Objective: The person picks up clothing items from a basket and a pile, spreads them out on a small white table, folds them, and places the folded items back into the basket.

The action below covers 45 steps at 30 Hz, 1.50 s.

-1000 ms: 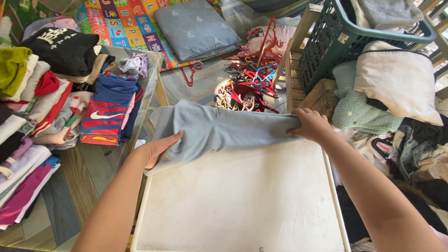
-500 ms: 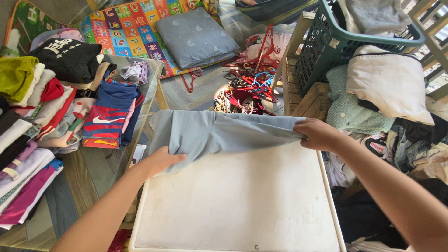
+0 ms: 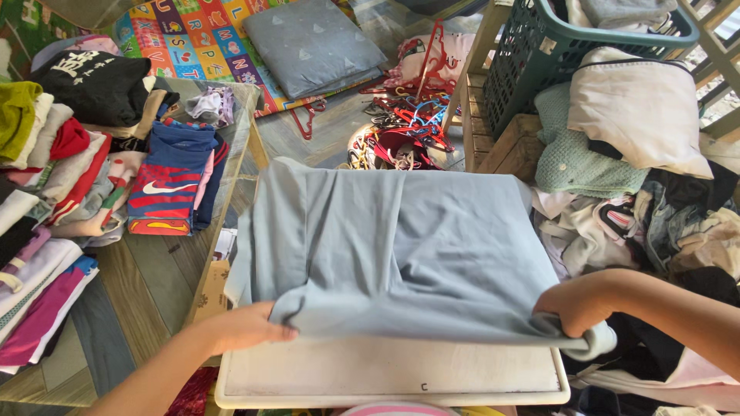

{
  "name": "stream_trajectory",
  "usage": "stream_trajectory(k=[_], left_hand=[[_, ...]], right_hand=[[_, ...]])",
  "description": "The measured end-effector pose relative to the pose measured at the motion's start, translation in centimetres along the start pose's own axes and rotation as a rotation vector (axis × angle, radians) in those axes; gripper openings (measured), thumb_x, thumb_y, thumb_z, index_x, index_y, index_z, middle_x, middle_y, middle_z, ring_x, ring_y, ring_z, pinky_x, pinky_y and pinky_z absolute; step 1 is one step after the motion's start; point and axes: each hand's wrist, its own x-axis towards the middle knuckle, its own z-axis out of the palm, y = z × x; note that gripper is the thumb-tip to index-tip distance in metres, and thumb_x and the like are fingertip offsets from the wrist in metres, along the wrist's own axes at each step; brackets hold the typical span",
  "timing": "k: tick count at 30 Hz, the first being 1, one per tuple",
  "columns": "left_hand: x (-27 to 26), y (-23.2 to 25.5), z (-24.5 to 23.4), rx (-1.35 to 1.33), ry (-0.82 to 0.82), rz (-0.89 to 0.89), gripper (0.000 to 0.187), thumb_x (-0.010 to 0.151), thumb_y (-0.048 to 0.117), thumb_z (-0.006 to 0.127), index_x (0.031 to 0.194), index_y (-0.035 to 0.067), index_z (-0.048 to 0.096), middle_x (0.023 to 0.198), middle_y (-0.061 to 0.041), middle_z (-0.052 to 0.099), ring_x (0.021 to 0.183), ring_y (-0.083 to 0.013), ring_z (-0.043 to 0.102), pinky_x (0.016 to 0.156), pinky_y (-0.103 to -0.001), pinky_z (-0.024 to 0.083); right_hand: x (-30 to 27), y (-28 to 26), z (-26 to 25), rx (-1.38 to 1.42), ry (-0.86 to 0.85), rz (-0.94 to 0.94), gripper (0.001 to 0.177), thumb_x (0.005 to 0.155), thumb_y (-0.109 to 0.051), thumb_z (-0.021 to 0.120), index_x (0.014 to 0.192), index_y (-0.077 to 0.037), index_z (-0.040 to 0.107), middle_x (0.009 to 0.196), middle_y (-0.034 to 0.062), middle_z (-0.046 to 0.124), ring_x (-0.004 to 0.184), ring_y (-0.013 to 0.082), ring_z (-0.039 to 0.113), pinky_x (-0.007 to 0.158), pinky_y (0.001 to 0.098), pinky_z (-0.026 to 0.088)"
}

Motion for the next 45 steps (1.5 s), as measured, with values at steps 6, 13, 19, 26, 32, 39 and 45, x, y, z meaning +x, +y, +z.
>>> stream_trajectory(k=[6,13,19,26,32,39,45], left_hand=[[-2.8,-1.5,0.8,0.119,-0.291,-0.11,0.062,0.078,0.041,0.081,0.134,0.017,0.068,0.12,0.001,0.075,0.11,-0.0127,0.065,0.089,-0.032,0.052],[4.8,4.3,-2.5,0.324,0.112,0.235,0.06,0.088,0.06,0.072,0.066,0.004,0.069,0.068,-0.011,0.07,0.056,-0.0202,0.062,0.054,-0.039,0.05],[7.2,11.6,1.3,0.556,0.634,0.134,0.065,0.074,0.057,0.082,0.107,0.004,0.066,0.112,-0.016,0.069,0.103,-0.0343,0.066,0.082,-0.048,0.052],[9.7,10.7,-0.1,-0.042,0.397,0.472,0.041,0.09,0.035,0.069,0.124,0.012,0.067,0.115,-0.009,0.074,0.105,-0.0236,0.067,0.09,-0.039,0.054],[10.2,15.7,-9.4,-0.854,0.191,0.629,0.028,0.083,0.021,0.072,0.11,0.018,0.064,0.1,-0.001,0.066,0.091,-0.0179,0.066,0.079,-0.038,0.057],[12.4,18.5,-18.3,-0.243,1.053,0.851,0.049,0.091,0.032,0.069,0.136,0.016,0.057,0.132,-0.012,0.067,0.119,-0.027,0.066,0.102,-0.042,0.051],[16.7,8.6,-7.4,0.564,1.134,0.044,0.082,0.082,0.055,0.072,0.147,0.014,0.044,0.16,-0.018,0.034,0.143,-0.0455,0.035,0.098,-0.069,0.037]], right_hand=[[0.6,-0.4,0.6,0.077,-0.164,-0.14,0.049,0.07,-0.004,0.064,0.117,-0.014,0.072,0.098,0.0007,0.073,0.088,0.0141,0.063,0.079,0.0315,0.049],[4.1,-0.8,-3.6,-0.044,-0.074,-0.241,0.058,0.066,-0.012,0.072,0.125,-0.014,0.068,0.108,0.0036,0.073,0.098,0.0184,0.067,0.085,0.0342,0.052],[7.2,-0.3,-10.0,-0.311,0.039,-0.1,0.059,0.063,-0.021,0.082,0.119,-0.009,0.072,0.104,0.0114,0.075,0.095,0.0277,0.071,0.08,0.0423,0.056],[10.5,1.7,-13.0,-0.407,0.109,0.079,0.058,0.062,-0.02,0.081,0.119,-0.009,0.075,0.104,0.0121,0.076,0.093,0.0284,0.071,0.077,0.0428,0.056],[7.6,3.9,-16.0,0.112,0.232,0.09,0.063,0.069,-0.025,0.084,0.129,-0.022,0.067,0.112,0.0036,0.074,0.105,0.0236,0.069,0.086,0.0403,0.06],[8.3,10.3,-21.2,0.372,1.138,0.214,0.085,0.077,-0.041,0.081,0.149,-0.024,0.041,0.14,0.0186,0.051,0.123,0.0408,0.058,0.098,0.0529,0.051],[18.9,3.3,-11.8,0.235,0.928,0.32,0.094,0.093,-0.069,0.055,0.162,-0.036,-0.001,0.165,0.0281,-0.004,0.149,0.0507,0.018,0.111,0.0686,0.024]])
